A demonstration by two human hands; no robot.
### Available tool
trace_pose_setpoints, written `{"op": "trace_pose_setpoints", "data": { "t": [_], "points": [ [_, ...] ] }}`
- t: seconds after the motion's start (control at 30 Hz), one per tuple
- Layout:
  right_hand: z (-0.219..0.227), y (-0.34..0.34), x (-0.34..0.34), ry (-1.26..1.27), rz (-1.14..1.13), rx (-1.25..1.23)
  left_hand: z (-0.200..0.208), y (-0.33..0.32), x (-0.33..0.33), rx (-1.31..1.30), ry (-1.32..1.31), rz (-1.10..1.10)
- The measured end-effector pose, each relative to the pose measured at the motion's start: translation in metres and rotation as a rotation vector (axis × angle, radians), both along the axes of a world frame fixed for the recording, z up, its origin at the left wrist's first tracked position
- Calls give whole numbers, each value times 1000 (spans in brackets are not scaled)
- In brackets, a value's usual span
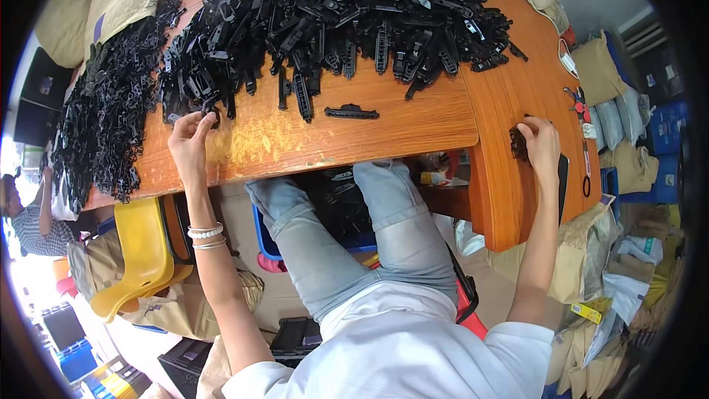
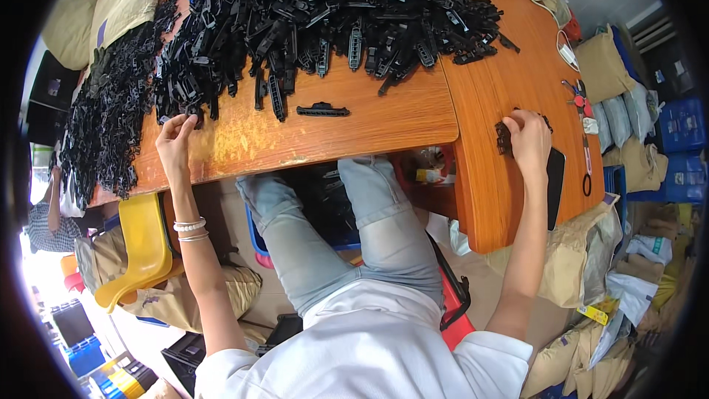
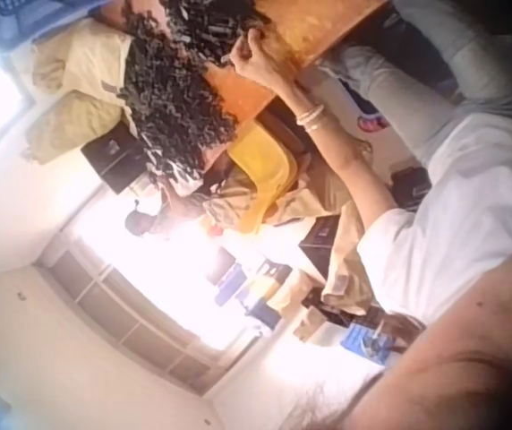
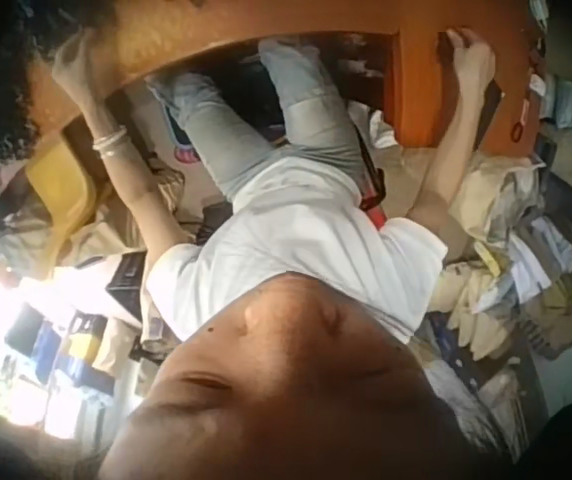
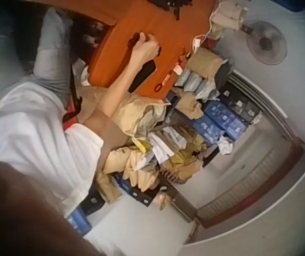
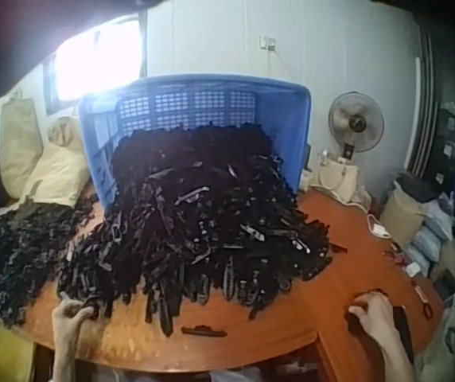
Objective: Assembling small black plastic mechanical components at a workbench.
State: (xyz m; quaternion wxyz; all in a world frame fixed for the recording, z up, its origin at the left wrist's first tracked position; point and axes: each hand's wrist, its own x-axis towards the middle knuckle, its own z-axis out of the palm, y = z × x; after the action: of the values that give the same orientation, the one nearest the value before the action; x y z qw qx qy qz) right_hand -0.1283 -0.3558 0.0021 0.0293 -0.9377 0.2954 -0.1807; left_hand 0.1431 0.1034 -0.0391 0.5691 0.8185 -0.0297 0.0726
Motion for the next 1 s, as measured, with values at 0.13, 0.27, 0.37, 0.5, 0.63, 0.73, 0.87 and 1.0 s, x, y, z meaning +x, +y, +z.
{"op": "trace_pose_setpoints", "data": {
  "t": [0.13,0.27,0.37,0.5,0.63,0.73,0.87,1.0],
  "points": [
    [-1,-7,14,248,-168,205,-9,10,-2,-240,-64,-73],
    [-4,-15,22,67,-98,212,5,-17,-24,-265,-24,-183],
    [-10,-13,28,-152,-62,275,14,-37,-54,-277,100,-342],
    [2,43,43,-357,79,830,23,-73,-94,-436,171,-488],
    [11,115,57,-366,480,1069,21,-93,-116,-394,141,-597],
    [11,144,59,-438,624,1208,27,-108,-125,-351,178,-623],
    [18,158,62,-478,777,1172,34,-110,-130,-269,261,-673],
    [18,167,60,-509,754,1322,27,-114,-129,-526,137,-787]
  ]
}}
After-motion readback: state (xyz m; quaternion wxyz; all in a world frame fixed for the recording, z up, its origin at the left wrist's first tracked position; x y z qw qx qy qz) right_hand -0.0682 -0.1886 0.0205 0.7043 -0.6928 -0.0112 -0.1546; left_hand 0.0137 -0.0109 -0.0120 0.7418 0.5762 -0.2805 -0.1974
